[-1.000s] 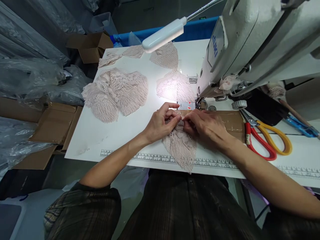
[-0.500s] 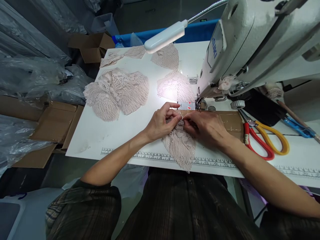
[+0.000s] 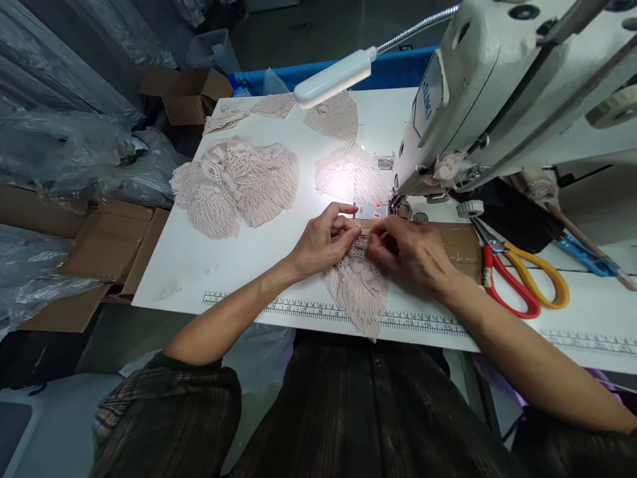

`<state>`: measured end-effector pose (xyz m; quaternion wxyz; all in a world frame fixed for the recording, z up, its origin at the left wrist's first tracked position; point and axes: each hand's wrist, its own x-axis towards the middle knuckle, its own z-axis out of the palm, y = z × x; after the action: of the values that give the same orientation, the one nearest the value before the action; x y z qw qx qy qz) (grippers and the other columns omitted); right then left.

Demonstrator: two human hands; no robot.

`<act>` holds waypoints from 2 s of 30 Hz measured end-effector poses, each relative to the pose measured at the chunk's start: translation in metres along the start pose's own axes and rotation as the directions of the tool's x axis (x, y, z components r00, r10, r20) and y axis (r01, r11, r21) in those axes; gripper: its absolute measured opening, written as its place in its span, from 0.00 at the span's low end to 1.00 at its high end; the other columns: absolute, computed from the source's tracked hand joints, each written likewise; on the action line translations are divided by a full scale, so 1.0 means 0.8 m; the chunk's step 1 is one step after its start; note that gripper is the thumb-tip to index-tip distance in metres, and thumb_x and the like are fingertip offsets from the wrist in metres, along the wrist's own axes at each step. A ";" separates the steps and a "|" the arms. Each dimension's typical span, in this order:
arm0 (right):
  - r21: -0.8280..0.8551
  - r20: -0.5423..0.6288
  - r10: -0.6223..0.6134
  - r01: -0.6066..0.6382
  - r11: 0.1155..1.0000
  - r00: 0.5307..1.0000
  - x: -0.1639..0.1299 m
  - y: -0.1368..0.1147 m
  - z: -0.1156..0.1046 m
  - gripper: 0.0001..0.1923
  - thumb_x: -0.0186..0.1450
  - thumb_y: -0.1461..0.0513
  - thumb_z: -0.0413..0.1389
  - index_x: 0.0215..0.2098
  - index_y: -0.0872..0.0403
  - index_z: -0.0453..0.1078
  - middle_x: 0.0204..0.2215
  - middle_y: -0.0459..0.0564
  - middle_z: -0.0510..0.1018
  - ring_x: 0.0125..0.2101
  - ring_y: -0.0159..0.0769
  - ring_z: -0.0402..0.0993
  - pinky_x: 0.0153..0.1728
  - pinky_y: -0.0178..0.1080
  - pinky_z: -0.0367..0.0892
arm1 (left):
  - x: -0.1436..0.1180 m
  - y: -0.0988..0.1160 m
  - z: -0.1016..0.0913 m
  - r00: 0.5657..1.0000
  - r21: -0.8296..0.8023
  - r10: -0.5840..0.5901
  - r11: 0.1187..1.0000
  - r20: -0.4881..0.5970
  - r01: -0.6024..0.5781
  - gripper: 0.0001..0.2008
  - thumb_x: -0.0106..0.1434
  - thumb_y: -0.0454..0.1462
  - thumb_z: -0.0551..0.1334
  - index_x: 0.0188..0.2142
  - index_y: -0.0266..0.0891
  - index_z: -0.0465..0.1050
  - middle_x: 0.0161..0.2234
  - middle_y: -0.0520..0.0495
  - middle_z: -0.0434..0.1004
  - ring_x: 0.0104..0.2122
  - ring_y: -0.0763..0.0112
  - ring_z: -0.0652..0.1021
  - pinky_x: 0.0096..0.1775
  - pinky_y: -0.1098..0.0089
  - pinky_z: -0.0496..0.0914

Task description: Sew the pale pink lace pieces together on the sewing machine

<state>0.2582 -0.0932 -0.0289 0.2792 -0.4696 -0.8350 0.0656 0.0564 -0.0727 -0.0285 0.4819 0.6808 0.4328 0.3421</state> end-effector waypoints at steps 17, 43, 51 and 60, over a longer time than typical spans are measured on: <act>0.034 0.056 0.058 -0.060 0.998 0.997 0.003 -0.006 0.009 0.04 0.63 0.61 0.51 0.32 0.52 0.64 0.22 0.47 0.73 0.21 0.31 0.63 0.27 0.37 0.53 | 0.006 -0.011 0.000 0.998 -0.020 0.052 0.998 0.044 -0.051 0.15 0.66 0.35 0.62 0.52 0.35 0.67 0.27 0.55 0.74 0.24 0.79 0.70 0.29 0.74 0.65; 0.152 0.062 -0.225 0.214 0.965 0.972 -0.037 0.022 -0.023 0.16 0.71 0.64 0.49 0.54 0.54 0.73 0.54 0.59 0.78 0.54 0.46 0.75 0.55 0.53 0.72 | 0.003 -0.014 -0.022 0.786 0.611 0.583 0.551 0.206 -0.569 0.08 0.65 0.35 0.58 0.41 0.36 0.74 0.39 0.44 0.79 0.36 0.69 0.77 0.34 0.68 0.74; 0.098 0.171 -0.124 0.108 0.989 0.977 -0.032 0.041 0.007 0.22 0.71 0.65 0.47 0.59 0.53 0.73 0.60 0.54 0.75 0.63 0.47 0.67 0.62 0.60 0.64 | 0.013 -0.020 -0.055 0.879 0.797 0.447 0.465 0.164 -0.385 0.19 0.68 0.45 0.58 0.22 0.40 0.66 0.27 0.48 0.69 0.28 0.68 0.68 0.36 0.62 0.68; 0.124 0.066 -0.107 0.099 0.987 0.992 -0.035 0.045 0.018 0.23 0.70 0.63 0.47 0.59 0.58 0.73 0.57 0.58 0.78 0.60 0.47 0.70 0.62 0.58 0.64 | -0.022 0.004 -0.022 0.754 0.398 0.419 0.662 0.506 -0.635 0.11 0.68 0.44 0.64 0.40 0.39 0.77 0.37 0.45 0.80 0.36 0.67 0.78 0.40 0.64 0.75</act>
<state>0.2887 -0.0939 -0.0656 0.2795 -0.4054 -0.8623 0.1184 0.0350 -0.0832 -0.0207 0.2157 0.9374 0.1916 0.1952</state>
